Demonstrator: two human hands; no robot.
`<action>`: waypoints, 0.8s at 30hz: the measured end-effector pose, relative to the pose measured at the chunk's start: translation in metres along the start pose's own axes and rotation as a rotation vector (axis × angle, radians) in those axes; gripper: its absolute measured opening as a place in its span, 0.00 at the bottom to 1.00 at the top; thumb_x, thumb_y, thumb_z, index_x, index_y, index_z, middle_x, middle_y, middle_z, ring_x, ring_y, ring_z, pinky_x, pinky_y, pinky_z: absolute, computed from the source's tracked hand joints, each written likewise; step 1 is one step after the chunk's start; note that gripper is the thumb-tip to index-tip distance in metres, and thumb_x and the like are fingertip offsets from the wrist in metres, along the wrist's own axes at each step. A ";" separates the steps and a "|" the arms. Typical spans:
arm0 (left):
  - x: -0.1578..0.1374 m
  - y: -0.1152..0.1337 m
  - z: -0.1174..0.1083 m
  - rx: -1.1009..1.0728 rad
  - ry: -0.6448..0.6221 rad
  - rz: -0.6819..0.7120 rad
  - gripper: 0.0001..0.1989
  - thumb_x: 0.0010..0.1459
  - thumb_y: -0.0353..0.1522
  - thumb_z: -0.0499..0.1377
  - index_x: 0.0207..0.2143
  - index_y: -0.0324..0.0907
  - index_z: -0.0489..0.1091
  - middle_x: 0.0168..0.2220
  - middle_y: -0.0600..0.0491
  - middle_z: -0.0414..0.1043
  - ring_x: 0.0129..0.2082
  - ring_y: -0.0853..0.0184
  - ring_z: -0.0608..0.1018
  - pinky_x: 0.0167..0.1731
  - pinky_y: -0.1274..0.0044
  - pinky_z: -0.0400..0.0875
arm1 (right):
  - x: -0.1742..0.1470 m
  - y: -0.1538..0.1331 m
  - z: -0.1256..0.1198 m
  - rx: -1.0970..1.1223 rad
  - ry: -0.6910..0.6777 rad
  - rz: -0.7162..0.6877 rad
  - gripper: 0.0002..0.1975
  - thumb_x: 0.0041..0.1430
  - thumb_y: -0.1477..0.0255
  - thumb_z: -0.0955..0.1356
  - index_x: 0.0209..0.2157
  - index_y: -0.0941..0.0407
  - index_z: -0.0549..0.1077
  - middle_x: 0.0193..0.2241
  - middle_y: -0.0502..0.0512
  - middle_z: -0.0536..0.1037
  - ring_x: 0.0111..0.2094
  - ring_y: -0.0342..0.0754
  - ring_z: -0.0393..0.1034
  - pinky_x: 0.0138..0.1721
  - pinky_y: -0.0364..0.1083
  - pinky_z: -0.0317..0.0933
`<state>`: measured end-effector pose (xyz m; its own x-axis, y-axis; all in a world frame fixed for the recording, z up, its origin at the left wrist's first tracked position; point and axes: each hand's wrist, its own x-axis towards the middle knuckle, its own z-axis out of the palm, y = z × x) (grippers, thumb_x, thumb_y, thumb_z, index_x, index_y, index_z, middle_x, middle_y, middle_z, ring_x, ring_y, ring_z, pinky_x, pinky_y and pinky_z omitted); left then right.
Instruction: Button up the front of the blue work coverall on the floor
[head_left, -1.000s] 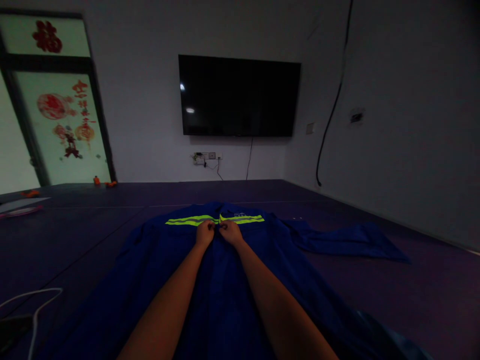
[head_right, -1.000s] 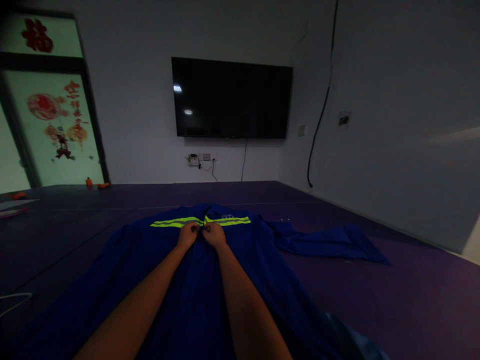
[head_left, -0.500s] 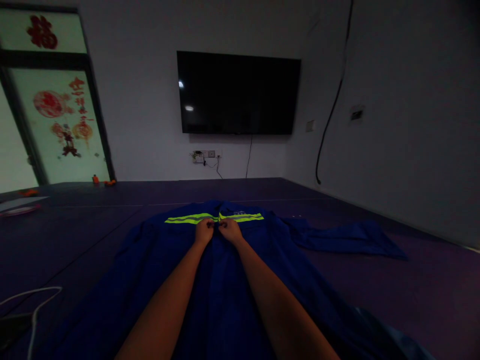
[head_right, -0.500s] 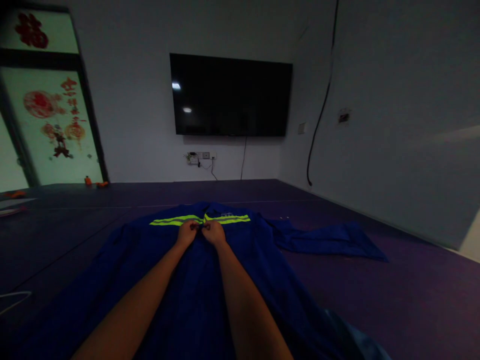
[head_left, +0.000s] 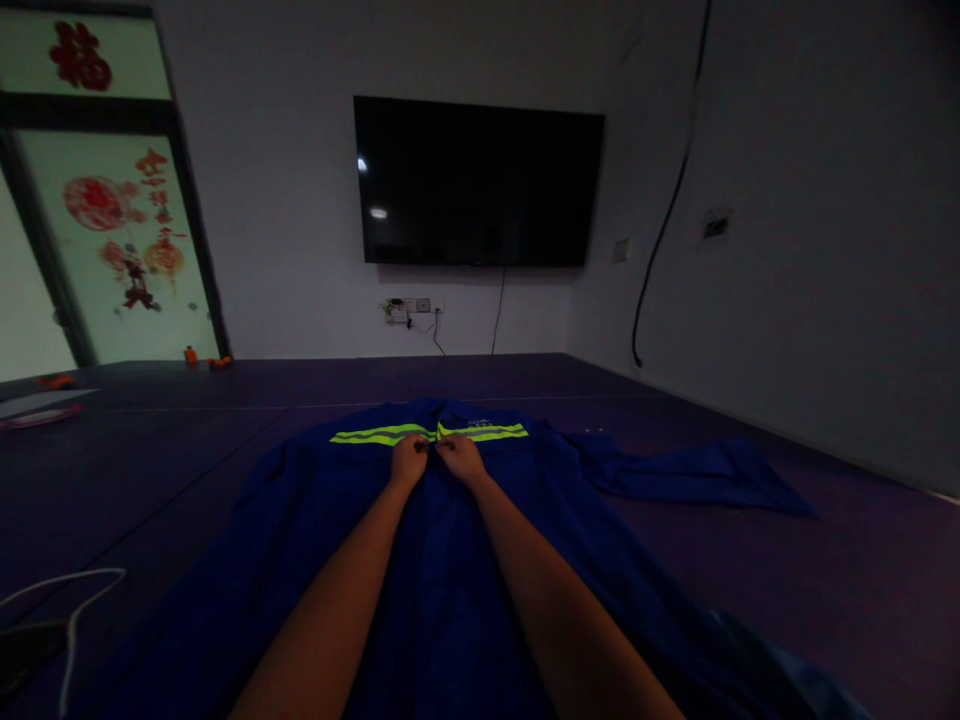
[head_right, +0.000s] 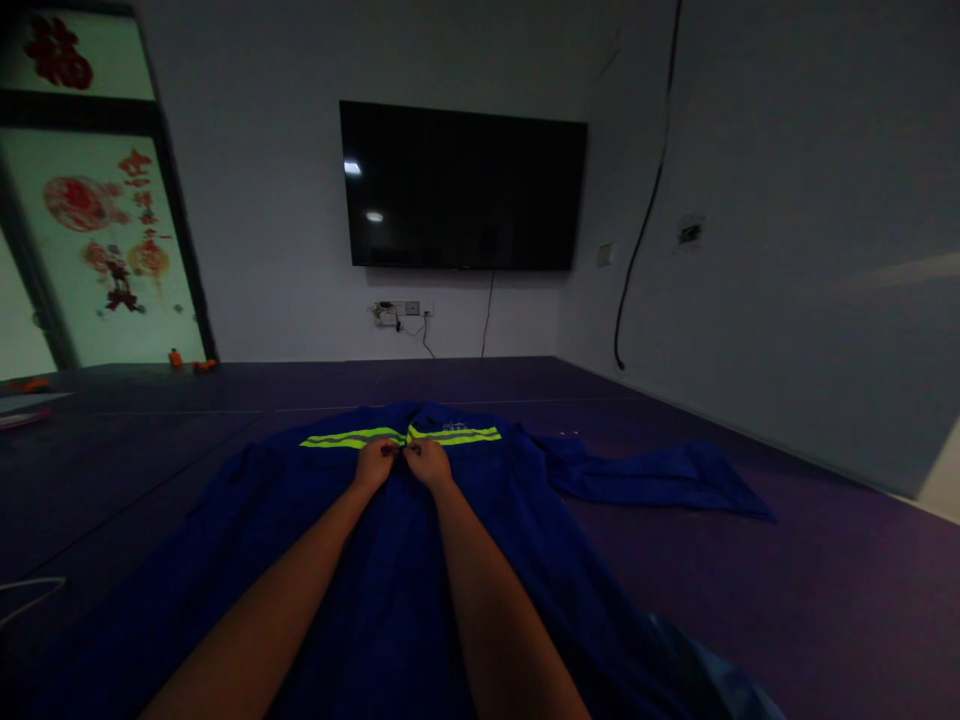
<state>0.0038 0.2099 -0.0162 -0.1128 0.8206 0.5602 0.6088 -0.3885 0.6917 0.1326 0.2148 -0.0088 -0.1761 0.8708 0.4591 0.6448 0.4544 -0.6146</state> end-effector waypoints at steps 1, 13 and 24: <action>0.000 0.000 0.000 0.000 0.002 0.000 0.07 0.46 0.22 0.55 0.25 0.38 0.72 0.26 0.53 0.73 0.30 0.69 0.74 0.35 0.76 0.69 | 0.000 0.000 0.000 -0.003 0.001 -0.004 0.09 0.51 0.73 0.62 0.25 0.57 0.72 0.24 0.50 0.75 0.28 0.43 0.66 0.26 0.38 0.52; -0.001 0.004 -0.001 -0.015 -0.004 -0.015 0.07 0.46 0.22 0.54 0.25 0.38 0.72 0.26 0.53 0.73 0.30 0.69 0.74 0.35 0.76 0.68 | 0.001 0.004 0.004 -0.094 -0.003 0.007 0.09 0.50 0.77 0.62 0.32 0.58 0.73 0.30 0.53 0.76 0.31 0.44 0.67 0.31 0.38 0.54; 0.000 0.004 0.000 -0.059 0.018 -0.018 0.07 0.46 0.23 0.54 0.25 0.38 0.71 0.27 0.53 0.73 0.31 0.69 0.74 0.36 0.76 0.69 | 0.000 0.004 0.004 -0.061 0.025 0.036 0.13 0.49 0.79 0.62 0.36 0.56 0.72 0.29 0.52 0.75 0.30 0.43 0.68 0.30 0.38 0.55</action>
<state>0.0060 0.2079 -0.0131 -0.1379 0.8199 0.5557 0.5594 -0.3985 0.7268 0.1322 0.2173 -0.0143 -0.1344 0.8810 0.4537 0.6948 0.4102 -0.5908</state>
